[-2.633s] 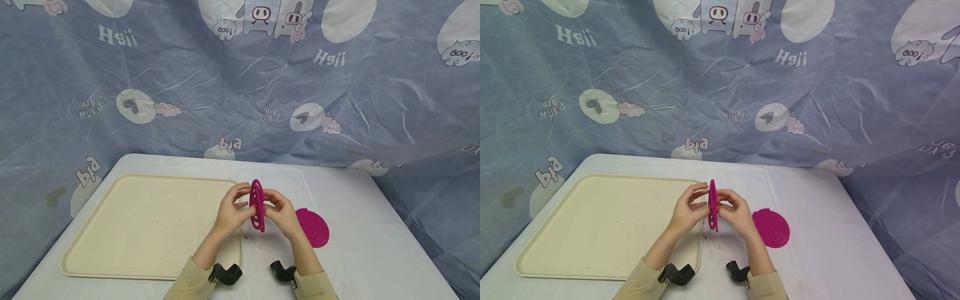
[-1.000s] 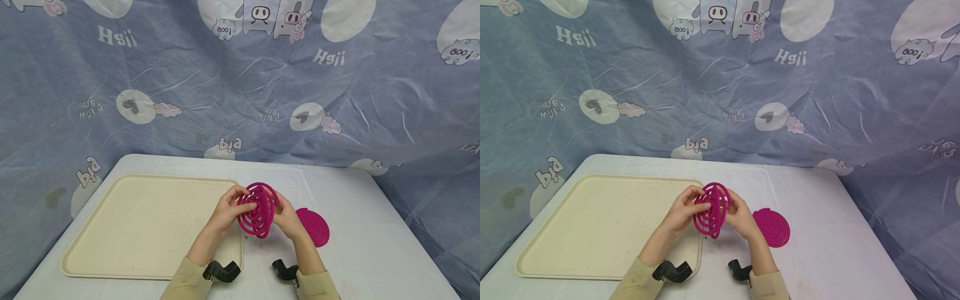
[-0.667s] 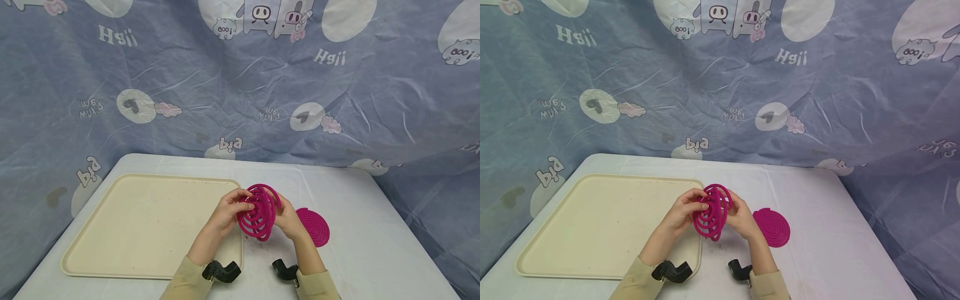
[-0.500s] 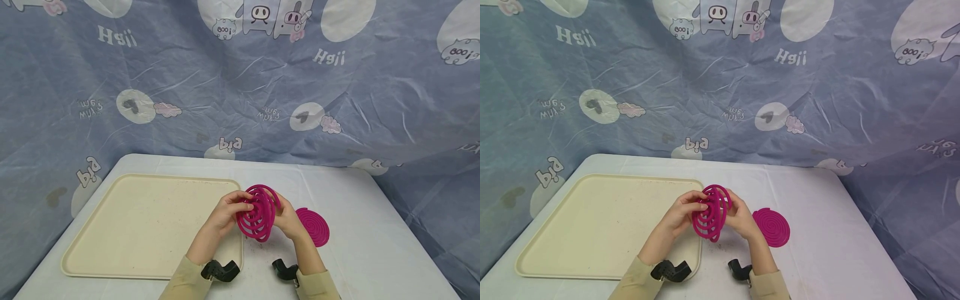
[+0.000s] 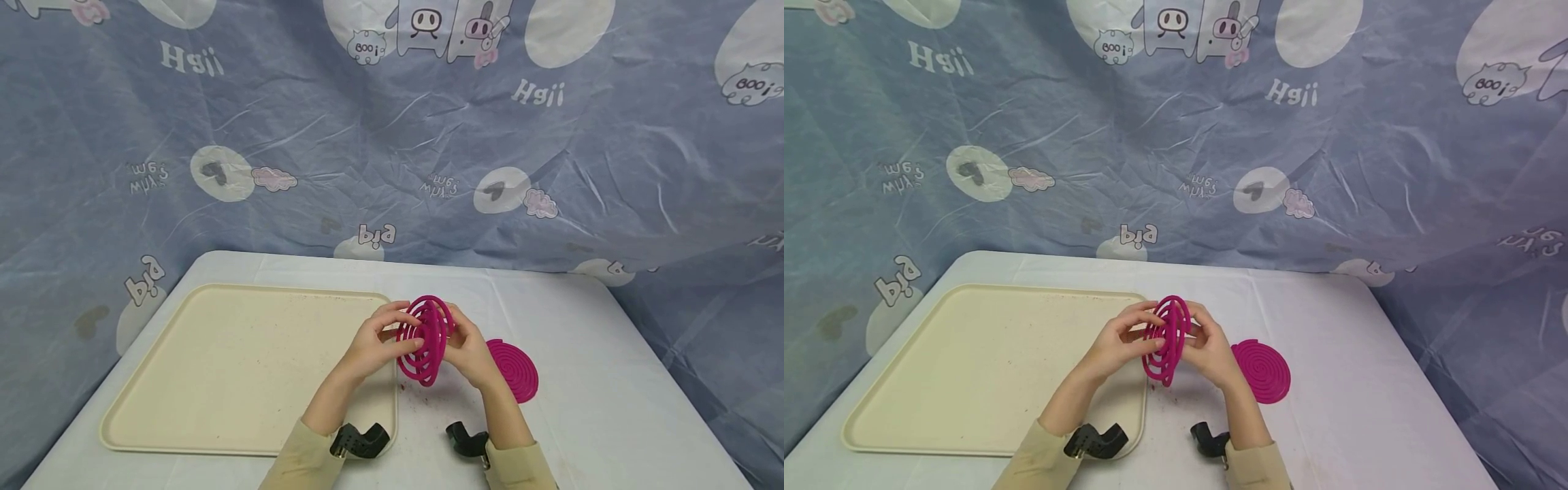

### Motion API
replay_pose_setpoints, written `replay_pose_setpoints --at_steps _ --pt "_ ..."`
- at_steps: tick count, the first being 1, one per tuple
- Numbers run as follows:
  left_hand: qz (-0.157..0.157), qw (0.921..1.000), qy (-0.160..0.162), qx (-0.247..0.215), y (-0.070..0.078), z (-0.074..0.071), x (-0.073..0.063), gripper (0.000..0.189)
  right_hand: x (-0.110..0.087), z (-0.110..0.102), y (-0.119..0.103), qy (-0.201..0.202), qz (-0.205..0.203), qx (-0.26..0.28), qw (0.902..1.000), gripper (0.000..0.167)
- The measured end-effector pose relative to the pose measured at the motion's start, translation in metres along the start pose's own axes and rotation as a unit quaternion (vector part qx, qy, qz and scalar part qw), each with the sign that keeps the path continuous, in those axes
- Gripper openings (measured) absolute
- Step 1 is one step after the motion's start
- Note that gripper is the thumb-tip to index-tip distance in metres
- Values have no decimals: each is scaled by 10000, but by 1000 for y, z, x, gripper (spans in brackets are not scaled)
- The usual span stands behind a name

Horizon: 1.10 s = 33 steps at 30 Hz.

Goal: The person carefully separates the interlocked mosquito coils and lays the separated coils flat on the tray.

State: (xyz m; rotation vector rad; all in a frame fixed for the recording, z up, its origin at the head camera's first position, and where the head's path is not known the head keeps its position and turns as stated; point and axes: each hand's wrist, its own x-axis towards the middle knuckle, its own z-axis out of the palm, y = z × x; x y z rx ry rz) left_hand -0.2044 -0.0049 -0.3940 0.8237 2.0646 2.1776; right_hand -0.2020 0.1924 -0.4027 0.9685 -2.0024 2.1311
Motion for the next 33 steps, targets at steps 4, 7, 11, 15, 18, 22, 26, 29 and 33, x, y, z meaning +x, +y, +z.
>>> replay_pose_setpoints --at_steps 4,7,11,15,18,22,26,29,33 --pt "395 9980 82 482 15 1 -4 20 1 0 1 -263 -79 297 9992 36" --pt "478 9976 64 504 20 2 -5 20 0 -1 2 -350 -22 355 9988 35" --pt "536 9980 23 342 19 1 -5 20 -1 -3 2 -346 132 340 9987 39" --pt "591 9981 -15 179 18 1 -4 22 -2 -4 2 -386 112 303 9987 39" --pt "520 9985 -26 171 19 0 -4 24 -2 -5 2 -418 56 263 9988 37" --pt "362 9991 25 213 16 -1 -4 27 -2 -5 1 -416 44 138 9990 38" --pt "282 9994 17 178 0 -3 -1 35 -3 -7 -1 -408 80 -223 9989 43" --pt "247 9994 -162 163 -7 -7 0 40 -3 -9 -3 -448 179 -602 9970 49" --pt "297 9975 -516 373 -8 -13 -1 38 -3 -10 -6 -614 444 -901 9931 55"
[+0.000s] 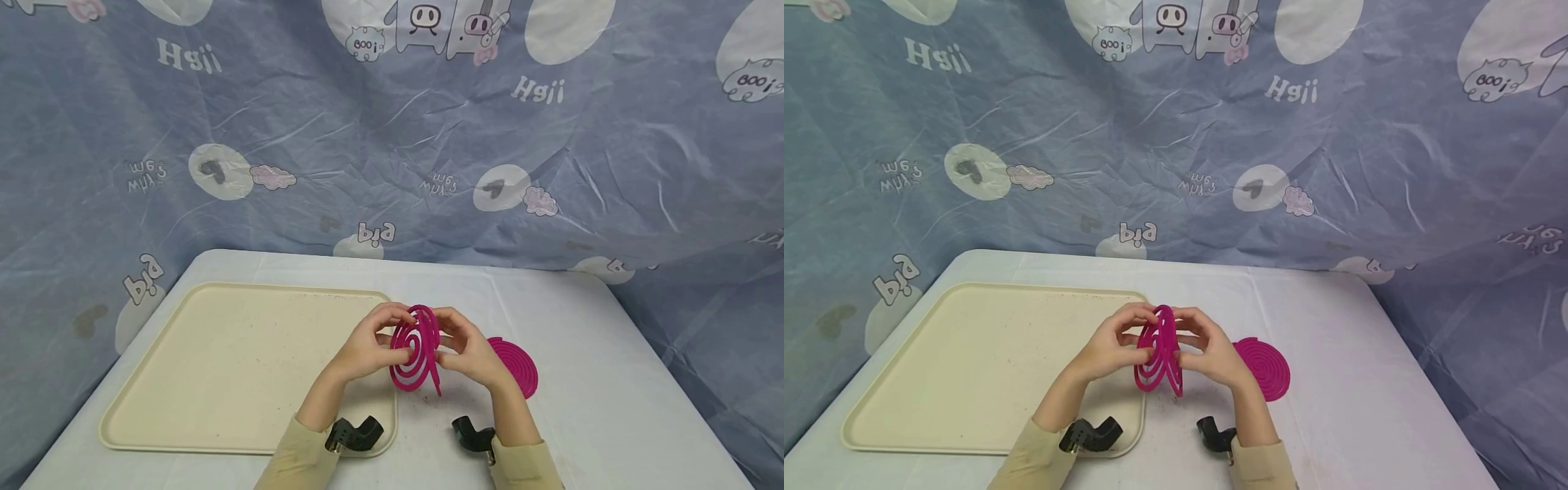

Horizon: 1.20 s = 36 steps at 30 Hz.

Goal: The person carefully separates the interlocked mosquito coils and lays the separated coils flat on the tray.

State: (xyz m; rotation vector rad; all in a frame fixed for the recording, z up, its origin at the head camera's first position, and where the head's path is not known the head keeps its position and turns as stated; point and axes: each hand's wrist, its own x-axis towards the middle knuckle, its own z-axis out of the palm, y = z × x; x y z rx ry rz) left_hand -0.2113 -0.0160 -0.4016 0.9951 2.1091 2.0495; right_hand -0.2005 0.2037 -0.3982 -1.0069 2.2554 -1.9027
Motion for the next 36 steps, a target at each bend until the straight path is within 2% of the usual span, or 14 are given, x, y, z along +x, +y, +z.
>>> replay_pose_setpoints --at_steps 3,7,11,14,17,20,23,26,32,36 --pt "49 9996 -120 253 1 -6 -1 38 -1 -2 -2 -93 211 -156 9996 58" --pt "17 9993 -157 342 5 -12 -3 41 -4 -5 -3 -51 361 -425 9984 59" --pt "-341 9989 -325 -74 6 -17 -4 46 -6 -10 -4 -136 409 -407 9982 60" --pt "-712 9949 -404 -590 4 -23 -4 52 -8 -14 -4 -326 485 -300 9978 62" --pt "-942 9901 -297 -996 1 -31 -5 55 -11 -18 -5 -467 599 -170 9970 62" --pt "-1093 9867 -44 -1203 -1 -36 -6 54 -11 -18 -4 -482 793 -55 9957 62" --pt "-1234 9854 256 -1148 -4 -38 -6 47 -10 -16 -4 -328 1132 -40 9930 64" --pt "-1306 9853 375 -1034 -6 -39 -6 41 -9 -14 -4 -134 1439 -126 9894 66" --pt "-1365 9835 386 -1120 -8 -42 -8 35 -8 -13 -3 37 1649 -172 9862 64" --pt "-1396 9835 182 -1136 -9 -42 -7 33 -7 -14 -3 105 1727 -125 9848 56"
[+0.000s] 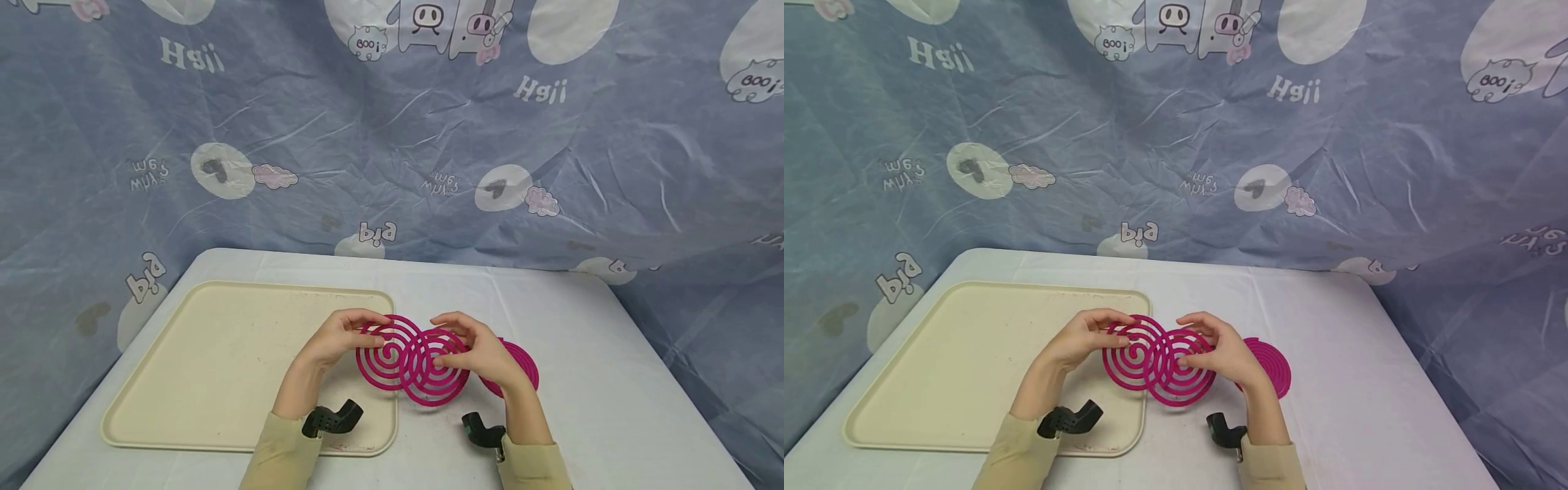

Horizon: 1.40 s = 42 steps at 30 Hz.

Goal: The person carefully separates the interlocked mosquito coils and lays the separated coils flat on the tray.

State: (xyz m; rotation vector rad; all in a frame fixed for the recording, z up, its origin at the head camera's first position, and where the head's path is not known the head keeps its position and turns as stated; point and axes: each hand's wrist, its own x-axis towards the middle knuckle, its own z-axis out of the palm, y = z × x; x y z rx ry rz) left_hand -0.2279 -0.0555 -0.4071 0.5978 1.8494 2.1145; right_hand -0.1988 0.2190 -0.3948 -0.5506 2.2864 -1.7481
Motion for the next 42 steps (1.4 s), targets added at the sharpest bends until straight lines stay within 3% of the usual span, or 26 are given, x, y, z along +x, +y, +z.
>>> replay_pose_setpoints --at_steps 5,9,17,22,24,27,32,34,37,42 --pt "6 9998 -157 87 -2 0 1 35 0 0 -1 114 -17 -79 9999 53" --pt "9 9998 1 187 -2 0 1 31 2 1 -1 312 -186 -165 9992 53" --pt "70 9971 756 50 1 0 1 30 4 1 1 1378 -548 -245 9886 53" --pt "56 9897 1368 -406 2 3 2 32 7 -1 0 1345 -737 345 9876 65" --pt "109 9877 1471 -526 3 3 3 33 7 -2 0 1292 -781 587 9868 64" --pt "202 9913 1236 -400 2 1 2 32 6 -2 1 1299 -773 728 9858 51" --pt "291 9985 292 346 -1 -3 -2 28 2 -5 2 1162 -662 631 9890 34" --pt "334 9981 121 499 0 -3 -2 27 1 -6 2 1184 -638 600 9891 33" --pt "390 9977 245 488 0 0 -2 28 1 -4 1 1410 -603 629 9862 36" --pt "294 9946 987 145 2 8 1 29 7 7 -2 2178 -472 852 9711 40"
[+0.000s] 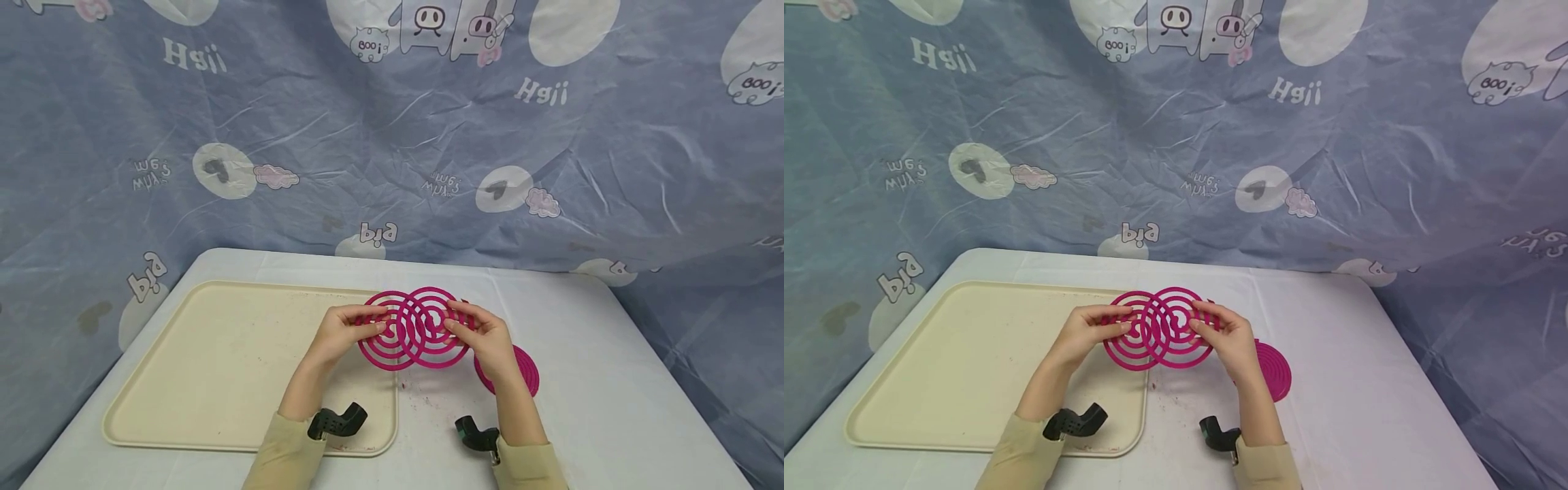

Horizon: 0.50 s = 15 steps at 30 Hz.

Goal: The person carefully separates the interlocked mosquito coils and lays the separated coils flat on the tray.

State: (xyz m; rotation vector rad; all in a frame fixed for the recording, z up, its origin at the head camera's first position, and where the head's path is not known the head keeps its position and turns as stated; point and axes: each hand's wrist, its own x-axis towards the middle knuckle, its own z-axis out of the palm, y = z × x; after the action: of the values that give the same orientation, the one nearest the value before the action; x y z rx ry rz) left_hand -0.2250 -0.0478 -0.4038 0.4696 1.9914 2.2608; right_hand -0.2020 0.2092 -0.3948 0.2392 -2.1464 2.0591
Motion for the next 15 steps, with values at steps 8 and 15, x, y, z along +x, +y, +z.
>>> replay_pose_setpoints --at_steps 8,15 --pt "298 9923 1035 -610 -2 17 3 29 1 16 0 970 -437 650 9922 38" --pt "328 9742 1885 -1201 -2 33 5 30 1 30 0 1574 -563 1314 9771 37"
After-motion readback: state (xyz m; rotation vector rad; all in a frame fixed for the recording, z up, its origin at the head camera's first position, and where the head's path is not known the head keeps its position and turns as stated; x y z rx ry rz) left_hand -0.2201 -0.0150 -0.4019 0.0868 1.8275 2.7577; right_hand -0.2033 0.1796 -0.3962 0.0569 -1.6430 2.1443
